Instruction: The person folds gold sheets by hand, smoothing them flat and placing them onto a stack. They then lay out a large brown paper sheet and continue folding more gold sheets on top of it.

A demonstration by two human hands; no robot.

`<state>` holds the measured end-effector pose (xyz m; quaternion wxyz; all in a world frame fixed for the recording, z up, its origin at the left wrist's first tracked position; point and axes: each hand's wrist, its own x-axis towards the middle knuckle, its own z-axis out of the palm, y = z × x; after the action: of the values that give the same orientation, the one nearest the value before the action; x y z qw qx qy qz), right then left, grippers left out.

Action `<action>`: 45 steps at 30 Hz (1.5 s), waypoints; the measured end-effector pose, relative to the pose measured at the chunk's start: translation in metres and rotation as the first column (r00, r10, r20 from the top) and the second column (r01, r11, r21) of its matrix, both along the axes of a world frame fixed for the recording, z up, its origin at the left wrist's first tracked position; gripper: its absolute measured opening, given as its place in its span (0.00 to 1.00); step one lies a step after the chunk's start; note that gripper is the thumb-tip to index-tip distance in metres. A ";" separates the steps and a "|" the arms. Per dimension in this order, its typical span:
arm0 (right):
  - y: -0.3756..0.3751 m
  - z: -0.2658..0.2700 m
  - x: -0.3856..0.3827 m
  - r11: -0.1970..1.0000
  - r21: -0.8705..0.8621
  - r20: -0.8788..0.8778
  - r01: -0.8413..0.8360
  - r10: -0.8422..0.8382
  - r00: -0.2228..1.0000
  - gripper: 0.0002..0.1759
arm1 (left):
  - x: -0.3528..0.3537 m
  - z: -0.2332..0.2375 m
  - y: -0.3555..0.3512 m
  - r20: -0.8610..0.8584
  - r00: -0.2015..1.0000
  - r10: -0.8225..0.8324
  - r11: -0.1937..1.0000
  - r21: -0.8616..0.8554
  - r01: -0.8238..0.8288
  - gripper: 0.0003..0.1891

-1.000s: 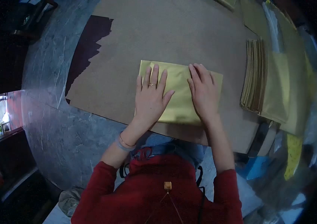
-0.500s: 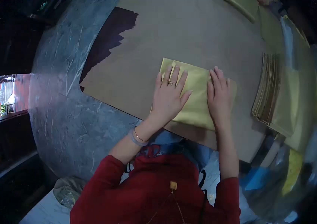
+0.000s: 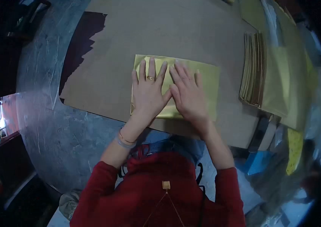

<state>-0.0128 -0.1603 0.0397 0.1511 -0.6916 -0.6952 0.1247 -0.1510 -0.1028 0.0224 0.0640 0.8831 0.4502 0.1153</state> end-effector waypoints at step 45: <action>-0.016 -0.039 0.052 0.855 0.123 0.261 0.504 -0.518 0.814 0.31 | -0.013 -0.006 0.015 0.119 0.992 0.038 0.993 0.104 -0.050 0.39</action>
<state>0.0396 -0.1767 0.0004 0.0940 -0.8595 -0.5010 -0.0381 -0.1639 -0.0877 0.0165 0.0406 0.8669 0.4583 0.1921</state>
